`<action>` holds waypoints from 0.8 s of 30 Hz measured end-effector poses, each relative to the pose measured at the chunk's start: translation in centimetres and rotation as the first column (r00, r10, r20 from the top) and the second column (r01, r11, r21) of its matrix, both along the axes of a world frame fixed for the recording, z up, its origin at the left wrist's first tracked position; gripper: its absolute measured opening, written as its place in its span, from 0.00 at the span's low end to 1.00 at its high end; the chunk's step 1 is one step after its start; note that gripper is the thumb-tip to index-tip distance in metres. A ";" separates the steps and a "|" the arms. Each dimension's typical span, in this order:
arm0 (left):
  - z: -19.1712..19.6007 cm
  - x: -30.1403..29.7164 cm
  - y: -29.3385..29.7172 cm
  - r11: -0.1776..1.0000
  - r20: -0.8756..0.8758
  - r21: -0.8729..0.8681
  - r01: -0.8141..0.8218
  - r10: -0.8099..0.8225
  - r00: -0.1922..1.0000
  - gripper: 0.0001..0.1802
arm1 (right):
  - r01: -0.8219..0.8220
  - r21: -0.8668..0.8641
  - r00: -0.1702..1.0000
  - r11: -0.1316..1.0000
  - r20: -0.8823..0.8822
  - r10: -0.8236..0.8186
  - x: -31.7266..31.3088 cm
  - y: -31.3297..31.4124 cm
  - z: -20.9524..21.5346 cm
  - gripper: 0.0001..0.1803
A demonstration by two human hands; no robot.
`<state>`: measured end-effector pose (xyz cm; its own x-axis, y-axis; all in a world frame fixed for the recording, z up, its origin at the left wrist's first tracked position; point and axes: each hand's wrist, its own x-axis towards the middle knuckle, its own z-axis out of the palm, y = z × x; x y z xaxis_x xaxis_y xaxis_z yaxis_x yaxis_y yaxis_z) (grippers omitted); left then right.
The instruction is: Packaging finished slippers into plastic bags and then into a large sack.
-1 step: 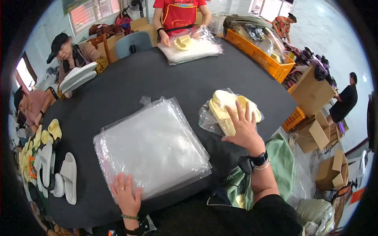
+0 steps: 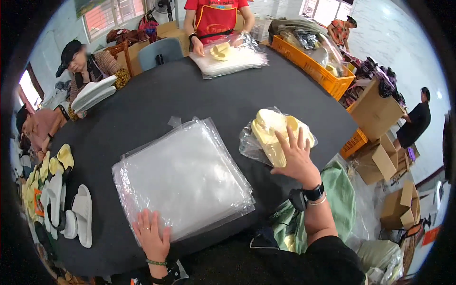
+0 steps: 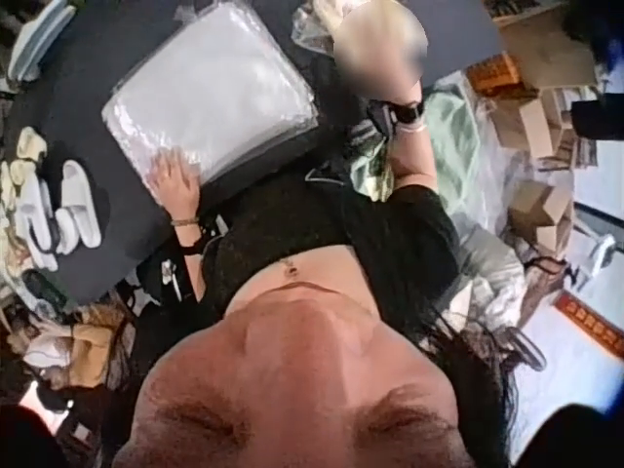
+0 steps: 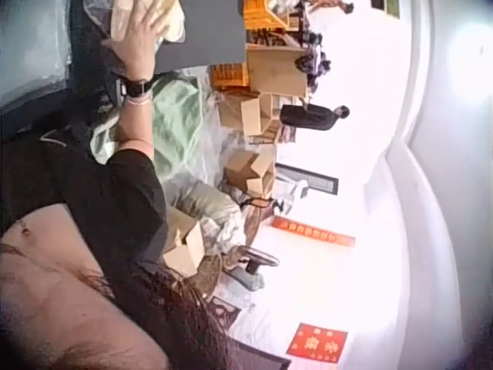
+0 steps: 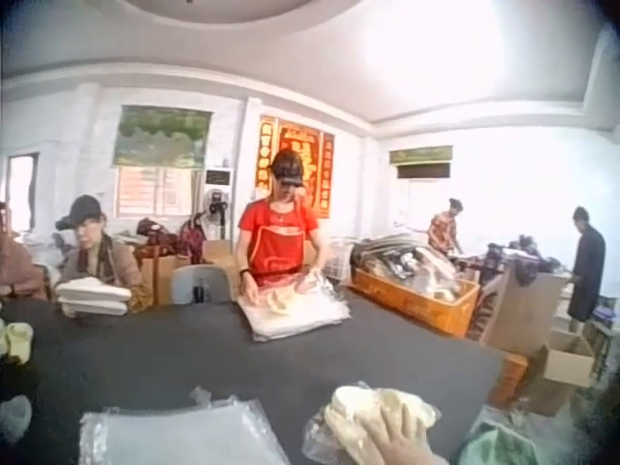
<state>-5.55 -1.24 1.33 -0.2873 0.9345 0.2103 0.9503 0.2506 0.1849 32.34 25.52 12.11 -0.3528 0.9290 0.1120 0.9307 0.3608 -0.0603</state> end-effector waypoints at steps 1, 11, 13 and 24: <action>0.0 0.1 -0.1 1.000 -0.002 0.000 -0.011 0.011 1.000 0.33 | 0.060 -0.065 0.995 0.996 0.084 -0.054 1.0 0.3 -1.2 0.69; -0.1 -0.3 -0.4 0.998 -0.001 0.057 0.004 -0.004 1.000 0.32 | 0.040 0.202 0.928 0.979 -0.371 0.039 2.6 2.6 0.1 0.38; 0.0 -0.1 -0.4 0.997 0.016 0.070 0.008 -0.009 1.000 0.31 | -0.002 0.247 0.923 0.969 -0.372 0.096 3.3 3.8 1.3 0.37; -0.1 -0.1 -0.7 0.996 0.008 0.077 -0.053 0.052 0.999 0.32 | -0.376 0.623 0.665 0.686 -0.334 0.668 -9.4 -1.8 8.2 0.46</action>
